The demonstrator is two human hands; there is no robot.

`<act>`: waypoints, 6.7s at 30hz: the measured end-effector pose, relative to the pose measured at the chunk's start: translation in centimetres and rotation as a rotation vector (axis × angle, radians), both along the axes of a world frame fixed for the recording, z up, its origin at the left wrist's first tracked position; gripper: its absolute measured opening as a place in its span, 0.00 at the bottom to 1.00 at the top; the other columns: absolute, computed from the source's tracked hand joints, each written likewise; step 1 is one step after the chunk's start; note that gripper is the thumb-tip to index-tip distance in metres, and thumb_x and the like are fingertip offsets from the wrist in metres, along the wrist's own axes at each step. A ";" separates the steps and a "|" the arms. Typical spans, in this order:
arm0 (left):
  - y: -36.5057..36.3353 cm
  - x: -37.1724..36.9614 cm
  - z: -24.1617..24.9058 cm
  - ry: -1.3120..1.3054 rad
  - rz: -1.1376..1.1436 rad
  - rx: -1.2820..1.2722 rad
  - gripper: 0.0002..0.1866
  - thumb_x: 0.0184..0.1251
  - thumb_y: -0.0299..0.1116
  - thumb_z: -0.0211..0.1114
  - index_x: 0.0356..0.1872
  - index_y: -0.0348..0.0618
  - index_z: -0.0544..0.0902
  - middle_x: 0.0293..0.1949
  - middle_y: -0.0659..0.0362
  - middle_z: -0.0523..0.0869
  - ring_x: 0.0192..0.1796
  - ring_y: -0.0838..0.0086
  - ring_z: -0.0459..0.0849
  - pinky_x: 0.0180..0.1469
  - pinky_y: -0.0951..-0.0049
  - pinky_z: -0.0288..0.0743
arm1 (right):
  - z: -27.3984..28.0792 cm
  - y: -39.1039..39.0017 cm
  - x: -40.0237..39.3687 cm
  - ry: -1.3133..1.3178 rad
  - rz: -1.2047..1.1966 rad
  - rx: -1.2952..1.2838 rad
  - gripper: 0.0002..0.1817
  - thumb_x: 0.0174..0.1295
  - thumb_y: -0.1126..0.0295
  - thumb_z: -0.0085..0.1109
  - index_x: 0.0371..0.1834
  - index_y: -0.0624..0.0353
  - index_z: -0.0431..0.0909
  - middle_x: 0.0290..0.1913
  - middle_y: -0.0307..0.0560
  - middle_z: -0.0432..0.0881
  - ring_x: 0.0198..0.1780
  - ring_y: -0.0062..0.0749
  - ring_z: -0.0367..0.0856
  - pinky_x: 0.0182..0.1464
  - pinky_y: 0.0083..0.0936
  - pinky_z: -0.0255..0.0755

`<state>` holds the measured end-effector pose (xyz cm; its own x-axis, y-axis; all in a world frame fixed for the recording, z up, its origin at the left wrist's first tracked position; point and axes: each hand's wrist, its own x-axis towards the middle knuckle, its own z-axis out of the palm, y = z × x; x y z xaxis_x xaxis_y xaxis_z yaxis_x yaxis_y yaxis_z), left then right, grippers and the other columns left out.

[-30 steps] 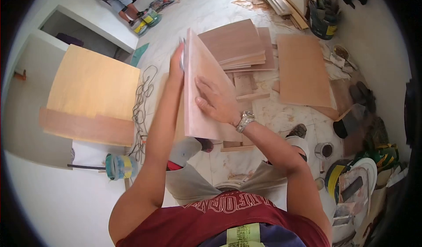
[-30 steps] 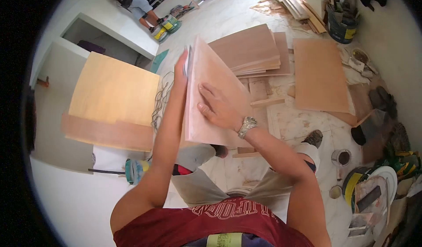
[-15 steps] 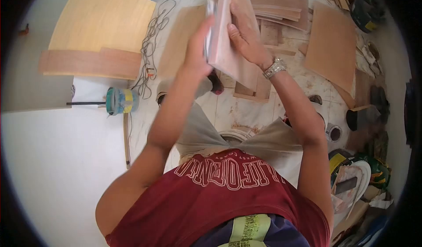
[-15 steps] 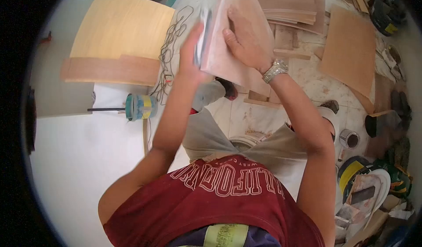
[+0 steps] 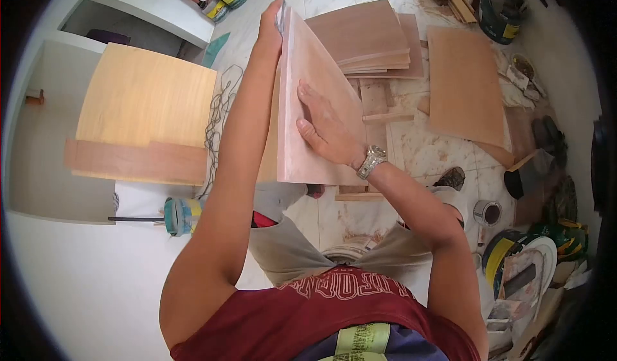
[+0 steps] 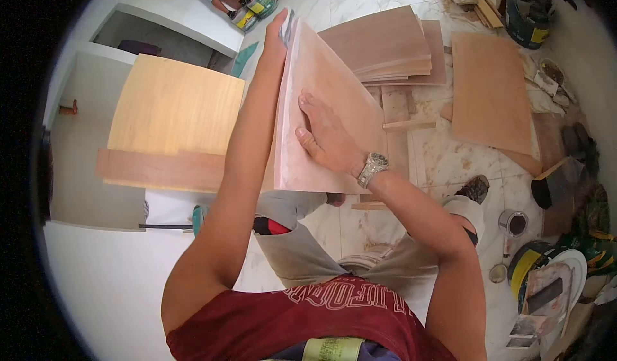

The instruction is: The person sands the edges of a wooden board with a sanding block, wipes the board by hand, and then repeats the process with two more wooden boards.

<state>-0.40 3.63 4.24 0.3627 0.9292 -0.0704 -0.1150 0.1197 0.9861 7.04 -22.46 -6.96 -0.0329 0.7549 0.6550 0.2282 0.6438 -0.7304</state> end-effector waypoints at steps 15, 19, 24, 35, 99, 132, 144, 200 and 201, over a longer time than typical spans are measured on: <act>-36.3 -8.6 1.9 0.944 -0.118 0.653 0.44 0.79 0.51 0.51 0.79 0.28 0.45 0.78 0.30 0.52 0.81 0.42 0.53 0.80 0.54 0.49 | -0.1 -0.2 -0.3 0.026 0.015 -0.010 0.35 0.76 0.57 0.48 0.76 0.74 0.56 0.78 0.71 0.57 0.79 0.60 0.55 0.80 0.42 0.48; -30.4 -6.5 2.9 1.141 -0.151 0.633 0.46 0.80 0.52 0.49 0.77 0.19 0.43 0.78 0.27 0.46 0.83 0.41 0.44 0.82 0.56 0.40 | 0.6 -0.5 0.3 -0.042 -0.001 -0.010 0.34 0.76 0.57 0.48 0.75 0.74 0.58 0.77 0.72 0.58 0.79 0.61 0.56 0.80 0.43 0.48; -12.1 -2.5 0.3 1.309 -0.106 0.770 0.50 0.76 0.60 0.50 0.76 0.18 0.46 0.78 0.27 0.46 0.82 0.39 0.44 0.82 0.56 0.44 | 0.7 -0.4 0.5 -0.018 0.018 -0.030 0.34 0.75 0.57 0.49 0.75 0.73 0.58 0.77 0.72 0.59 0.78 0.61 0.56 0.80 0.44 0.49; -4.9 -0.2 0.4 1.255 -0.095 0.598 0.55 0.70 0.63 0.57 0.79 0.26 0.43 0.80 0.31 0.46 0.83 0.44 0.46 0.82 0.57 0.45 | 0.0 -0.3 -0.1 0.029 0.014 0.000 0.35 0.75 0.57 0.48 0.76 0.74 0.58 0.78 0.71 0.58 0.79 0.60 0.56 0.80 0.43 0.48; -33.7 -7.7 0.6 0.148 -0.035 0.251 0.49 0.77 0.48 0.57 0.81 0.31 0.37 0.83 0.47 0.42 0.84 0.65 0.44 0.81 0.68 0.44 | -0.9 0.3 -0.4 0.010 0.084 -0.059 0.35 0.79 0.56 0.41 0.81 0.70 0.50 0.82 0.66 0.51 0.84 0.53 0.45 0.82 0.39 0.39; -26.7 -6.0 0.2 0.577 -0.079 0.455 0.42 0.80 0.39 0.56 0.81 0.31 0.42 0.82 0.43 0.48 0.84 0.61 0.44 0.82 0.66 0.40 | -0.8 -0.4 -0.6 -0.046 0.011 -0.023 0.36 0.79 0.54 0.39 0.80 0.71 0.51 0.81 0.68 0.52 0.81 0.59 0.49 0.81 0.45 0.44; -0.7 1.9 1.4 0.572 -0.060 0.233 0.53 0.70 0.54 0.63 0.82 0.37 0.42 0.81 0.43 0.53 0.81 0.53 0.53 0.80 0.56 0.51 | -1.2 -0.3 -0.7 -0.044 -0.008 0.020 0.33 0.79 0.59 0.41 0.81 0.68 0.51 0.82 0.63 0.51 0.83 0.54 0.47 0.82 0.41 0.40; -38.4 -12.3 5.7 0.211 -0.345 1.629 0.05 0.59 0.36 0.67 0.34 0.53 0.88 0.48 0.60 0.82 0.59 0.68 0.78 0.69 0.56 0.64 | 18.4 -25.8 -4.1 0.383 0.031 -0.892 0.65 0.36 0.50 0.84 0.72 0.78 0.55 0.52 0.45 0.76 0.47 0.26 0.78 0.52 0.23 0.72; -37.9 -11.8 5.7 0.152 -0.317 1.628 0.09 0.60 0.38 0.67 0.40 0.52 0.88 0.53 0.59 0.81 0.63 0.66 0.77 0.72 0.55 0.62 | 16.3 -26.0 -2.2 0.431 0.087 -0.837 0.62 0.39 0.58 0.80 0.74 0.77 0.53 0.53 0.50 0.78 0.46 0.33 0.80 0.51 0.26 0.74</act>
<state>-12.16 -34.24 9.94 0.6199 -0.0428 0.7835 -0.1866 -0.9779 0.0942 4.87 -48.43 9.39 0.0077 0.9916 -0.1295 -0.1933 -0.1256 -0.9731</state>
